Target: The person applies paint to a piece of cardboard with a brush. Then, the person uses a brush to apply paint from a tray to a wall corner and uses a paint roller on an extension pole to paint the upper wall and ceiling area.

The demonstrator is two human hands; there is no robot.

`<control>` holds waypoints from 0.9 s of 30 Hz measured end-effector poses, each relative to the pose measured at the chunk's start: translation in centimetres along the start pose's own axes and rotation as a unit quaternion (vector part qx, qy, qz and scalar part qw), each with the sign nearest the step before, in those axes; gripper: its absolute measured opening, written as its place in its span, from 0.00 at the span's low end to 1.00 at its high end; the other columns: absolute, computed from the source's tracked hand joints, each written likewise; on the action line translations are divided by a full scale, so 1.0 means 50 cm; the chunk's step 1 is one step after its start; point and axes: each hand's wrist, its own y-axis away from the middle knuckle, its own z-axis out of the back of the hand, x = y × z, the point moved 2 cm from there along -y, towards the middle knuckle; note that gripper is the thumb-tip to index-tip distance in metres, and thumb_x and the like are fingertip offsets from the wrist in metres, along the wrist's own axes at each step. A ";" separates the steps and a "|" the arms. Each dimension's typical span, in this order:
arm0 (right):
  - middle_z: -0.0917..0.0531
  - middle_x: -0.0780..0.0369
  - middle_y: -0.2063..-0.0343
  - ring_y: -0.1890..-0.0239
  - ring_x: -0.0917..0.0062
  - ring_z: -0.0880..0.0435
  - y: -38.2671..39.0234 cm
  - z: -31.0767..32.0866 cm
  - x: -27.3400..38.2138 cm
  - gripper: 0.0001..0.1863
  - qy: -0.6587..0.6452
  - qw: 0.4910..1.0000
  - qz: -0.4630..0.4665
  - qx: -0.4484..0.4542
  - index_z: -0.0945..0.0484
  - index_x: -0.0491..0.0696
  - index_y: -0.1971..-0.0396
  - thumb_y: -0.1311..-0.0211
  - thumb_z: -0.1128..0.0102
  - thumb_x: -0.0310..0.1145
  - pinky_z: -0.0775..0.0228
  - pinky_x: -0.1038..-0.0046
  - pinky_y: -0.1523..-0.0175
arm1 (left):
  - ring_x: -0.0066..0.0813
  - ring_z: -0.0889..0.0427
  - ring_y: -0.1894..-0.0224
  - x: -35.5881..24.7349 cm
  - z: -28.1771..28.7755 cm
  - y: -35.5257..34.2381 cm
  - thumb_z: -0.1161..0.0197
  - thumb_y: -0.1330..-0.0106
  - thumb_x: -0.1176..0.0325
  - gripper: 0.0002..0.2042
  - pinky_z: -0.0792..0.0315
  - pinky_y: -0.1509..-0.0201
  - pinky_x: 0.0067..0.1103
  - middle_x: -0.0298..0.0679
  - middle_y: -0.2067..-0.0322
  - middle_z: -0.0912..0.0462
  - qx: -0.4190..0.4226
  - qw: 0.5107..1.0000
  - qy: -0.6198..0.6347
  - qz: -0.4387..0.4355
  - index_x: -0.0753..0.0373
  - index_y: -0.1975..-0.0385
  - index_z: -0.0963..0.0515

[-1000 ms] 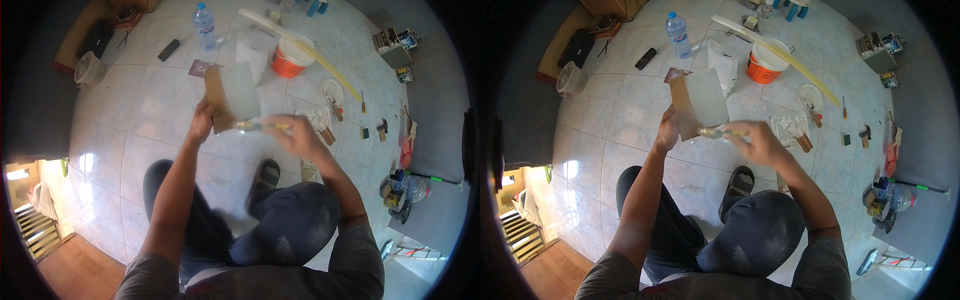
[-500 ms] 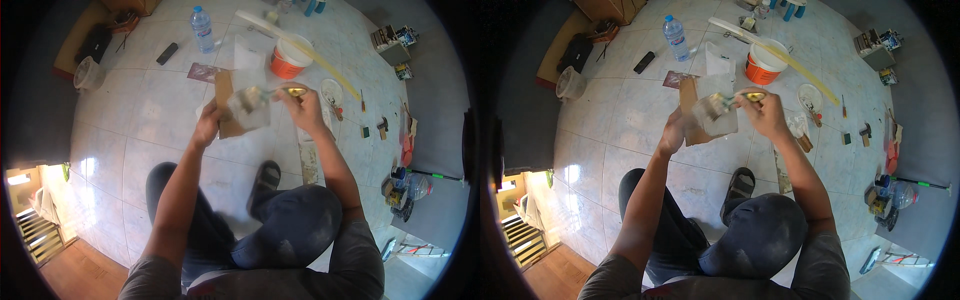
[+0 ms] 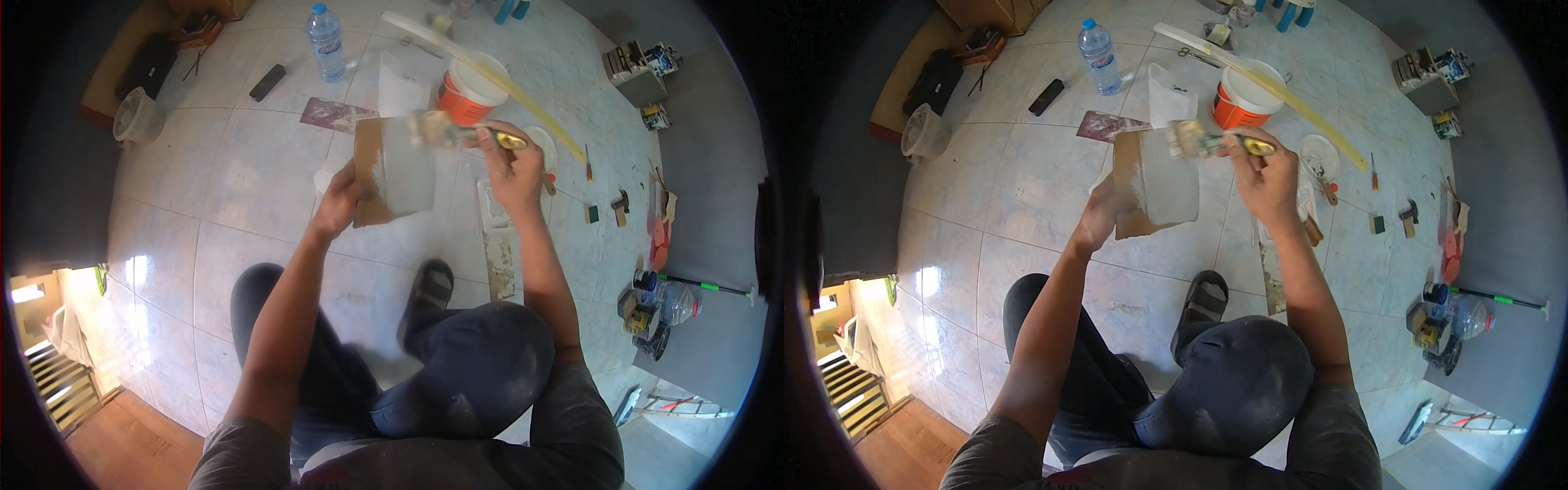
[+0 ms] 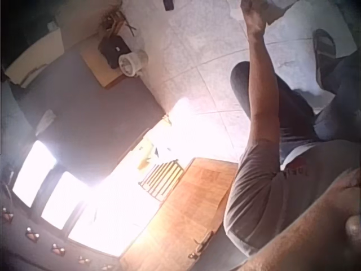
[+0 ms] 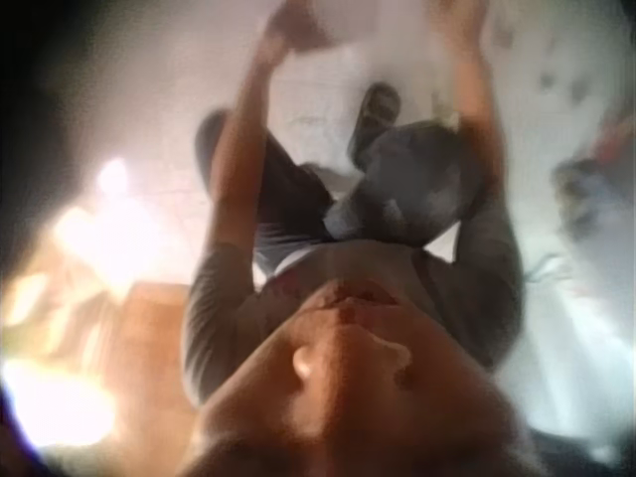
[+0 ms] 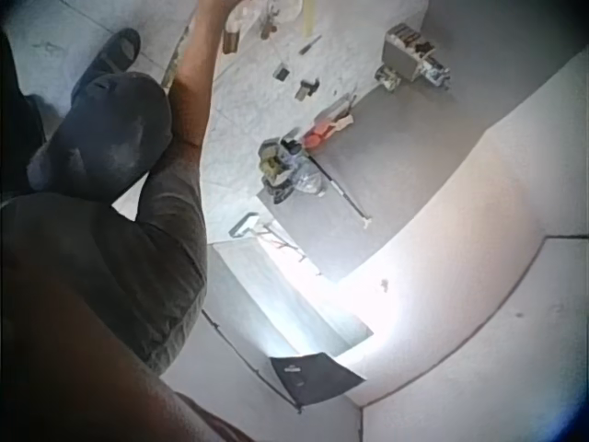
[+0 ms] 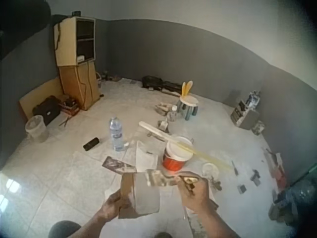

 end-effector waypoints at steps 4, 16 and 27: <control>0.11 0.59 0.74 0.77 0.93 0.24 0.029 -0.033 -0.038 0.10 -0.134 0.990 -0.032 0.034 0.16 0.36 0.60 0.29 0.36 0.30 0.38 0.84 0.75 | 0.22 0.25 0.57 -0.010 -0.022 -0.001 0.47 0.35 0.73 0.28 0.27 0.49 0.20 0.37 0.56 0.20 0.019 0.999 -0.040 0.001 0.69 0.32 0.33; 0.14 0.63 0.79 0.78 0.94 0.29 0.051 -0.028 -0.025 0.09 -0.047 0.995 0.001 -0.086 0.17 0.36 0.61 0.28 0.37 0.28 0.41 0.86 0.75 | 0.24 0.23 0.62 0.023 -0.019 0.008 0.47 0.36 0.72 0.22 0.26 0.56 0.22 0.38 0.62 0.20 0.000 0.997 -0.066 -0.046 0.70 0.42 0.27; 0.11 0.63 0.75 0.77 0.91 0.24 0.074 -0.020 0.003 0.06 -0.042 0.996 -0.027 -0.070 0.17 0.37 0.62 0.30 0.37 0.26 0.34 0.83 0.73 | 0.23 0.26 0.64 0.024 -0.024 0.007 0.47 0.36 0.73 0.17 0.29 0.58 0.22 0.36 0.67 0.23 0.004 0.995 -0.085 -0.057 0.70 0.48 0.26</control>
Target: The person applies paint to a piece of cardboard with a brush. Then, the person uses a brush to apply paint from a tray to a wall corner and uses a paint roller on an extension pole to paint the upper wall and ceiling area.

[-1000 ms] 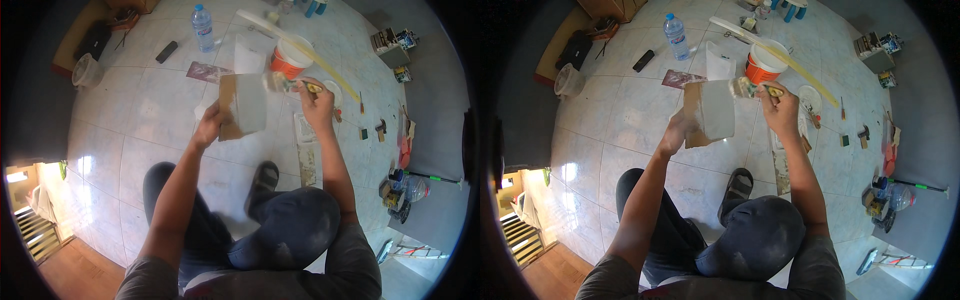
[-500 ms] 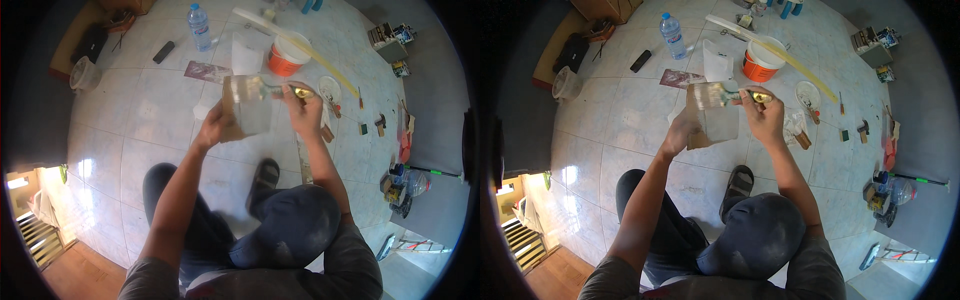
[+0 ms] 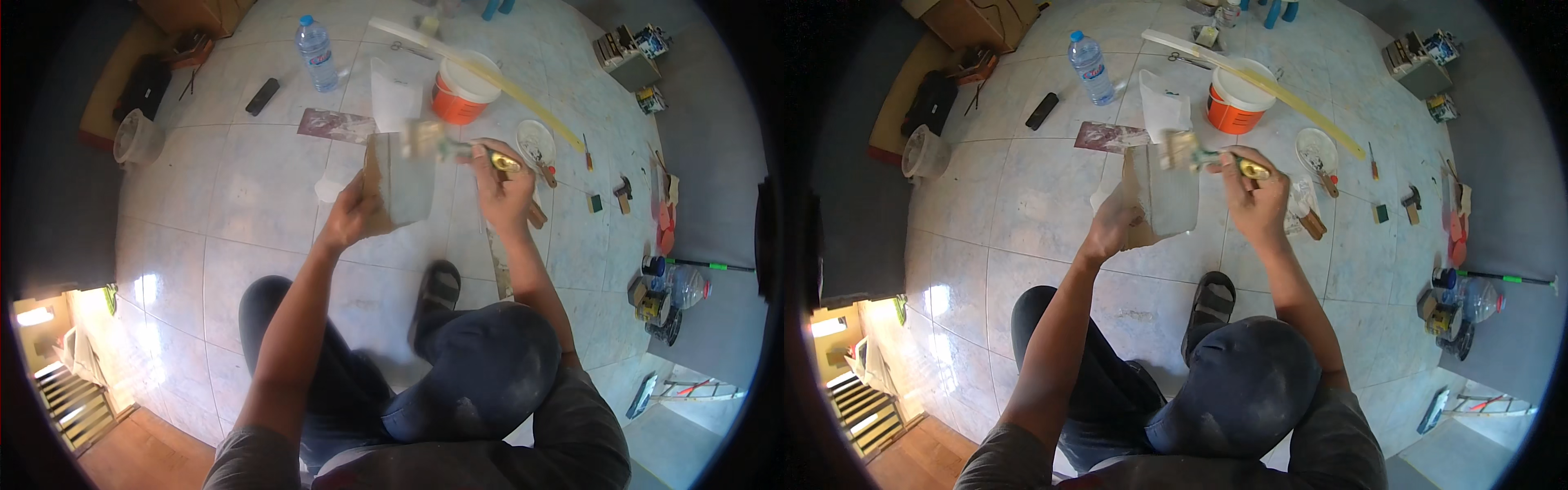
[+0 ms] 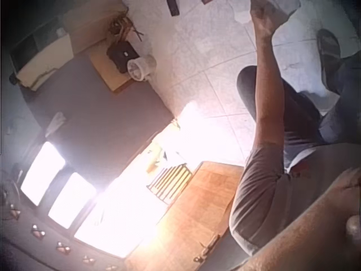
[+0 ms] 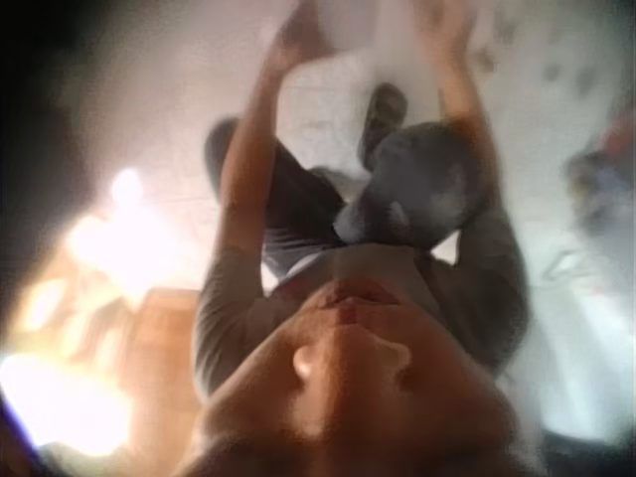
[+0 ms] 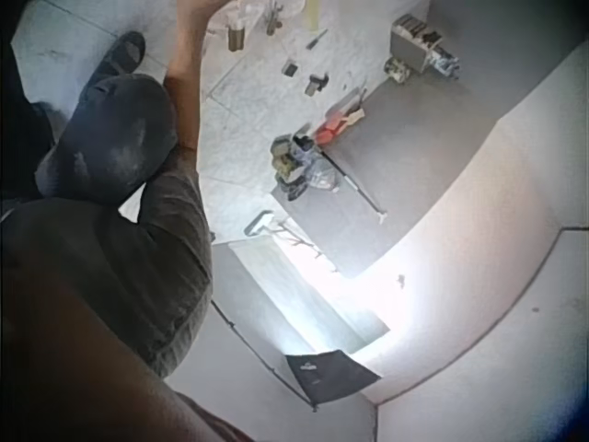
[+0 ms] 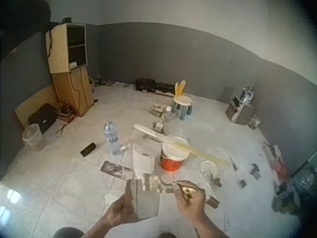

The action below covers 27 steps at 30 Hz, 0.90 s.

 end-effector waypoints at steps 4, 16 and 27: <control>0.10 0.59 0.70 0.66 0.80 0.11 -0.002 0.012 -0.013 0.06 0.083 0.995 0.050 0.027 0.17 0.36 0.60 0.32 0.37 0.23 0.23 0.80 0.64 | 0.23 0.26 0.64 -0.002 -0.003 -0.002 0.46 0.36 0.74 0.17 0.29 0.58 0.21 0.36 0.66 0.22 0.000 1.000 -0.013 0.000 0.70 0.47 0.26; 0.11 0.60 0.68 0.65 0.79 0.10 0.008 0.007 0.036 0.07 -0.038 0.991 -0.027 0.127 0.17 0.36 0.60 0.31 0.39 0.24 0.21 0.79 0.60 | 0.30 0.27 0.41 0.008 0.005 -0.008 0.47 0.32 0.75 0.29 0.34 0.34 0.25 0.44 0.44 0.23 0.021 0.999 -0.004 0.032 0.72 0.30 0.38; 0.11 0.57 0.70 0.64 0.79 0.10 0.029 0.000 0.018 0.09 0.023 0.989 -0.028 0.142 0.17 0.37 0.61 0.31 0.36 0.28 0.21 0.76 0.60 | 0.30 0.27 0.41 0.034 0.017 -0.005 0.48 0.31 0.74 0.27 0.34 0.34 0.25 0.43 0.44 0.23 -0.009 0.998 0.049 0.046 0.70 0.31 0.35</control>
